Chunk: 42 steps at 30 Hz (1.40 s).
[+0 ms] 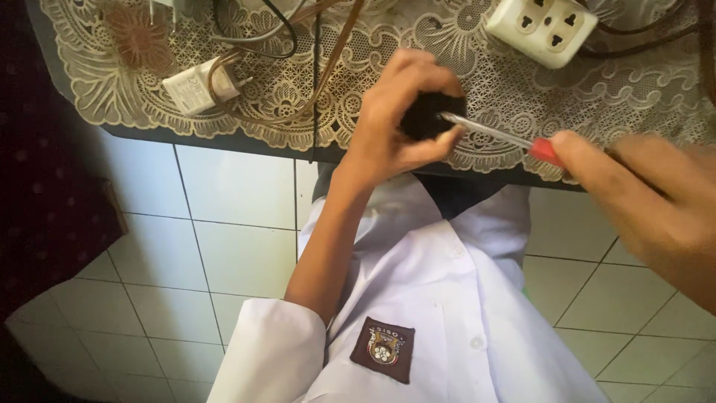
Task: Repairing a small black electronic fan component using a screwdriver.
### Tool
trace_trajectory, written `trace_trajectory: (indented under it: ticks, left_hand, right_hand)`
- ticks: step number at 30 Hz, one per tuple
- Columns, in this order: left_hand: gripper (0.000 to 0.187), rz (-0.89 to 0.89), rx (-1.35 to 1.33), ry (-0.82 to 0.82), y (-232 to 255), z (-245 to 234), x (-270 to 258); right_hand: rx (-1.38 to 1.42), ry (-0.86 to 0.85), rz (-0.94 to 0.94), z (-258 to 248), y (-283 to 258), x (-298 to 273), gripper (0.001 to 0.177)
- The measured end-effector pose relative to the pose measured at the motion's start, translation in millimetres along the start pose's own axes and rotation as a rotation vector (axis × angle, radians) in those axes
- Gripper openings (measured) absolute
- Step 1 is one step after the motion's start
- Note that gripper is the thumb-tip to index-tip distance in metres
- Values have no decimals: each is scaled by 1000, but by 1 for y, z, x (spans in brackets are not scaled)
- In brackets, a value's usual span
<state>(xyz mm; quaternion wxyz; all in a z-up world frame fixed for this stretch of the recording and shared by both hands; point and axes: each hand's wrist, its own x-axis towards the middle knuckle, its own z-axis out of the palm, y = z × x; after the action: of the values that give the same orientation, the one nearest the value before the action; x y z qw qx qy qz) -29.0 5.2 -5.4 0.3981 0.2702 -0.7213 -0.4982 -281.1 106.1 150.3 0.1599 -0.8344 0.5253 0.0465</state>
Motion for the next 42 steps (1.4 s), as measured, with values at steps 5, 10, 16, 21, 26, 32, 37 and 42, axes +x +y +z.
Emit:
trace_trajectory:
  ticks: [5,10,16,21,26,32,37,42]
  left_hand:
    - [67,61,91,61,4,8,3]
    - [76,-100,-11,86,24,-2,12]
    - [60,-715,-706,84,30,15,-16]
    - [60,-681,-804,85,64,24,-9]
    - [59,-758,-860,167,73,47,-4]
    - [59,-706,-987,263,86,66,-3]
    - [61,-605,-1131,265,85,71,-8]
    - [60,-583,-1107,268,84,73,-6]
  right_hand:
    - [88,220,66,15,-21,37,43]
    - [324,358,271,86,-26,42,56]
    - [348,535,171,98,-19,62,43]
    - [293,532,311,92,-5,68,34]
    - [158,578,405,72,0,80,46]
    - [123,577,467,77,16,79,32]
    - [162,680,447,55,9,87,29]
    - [244,642,501,71,15,84,32]
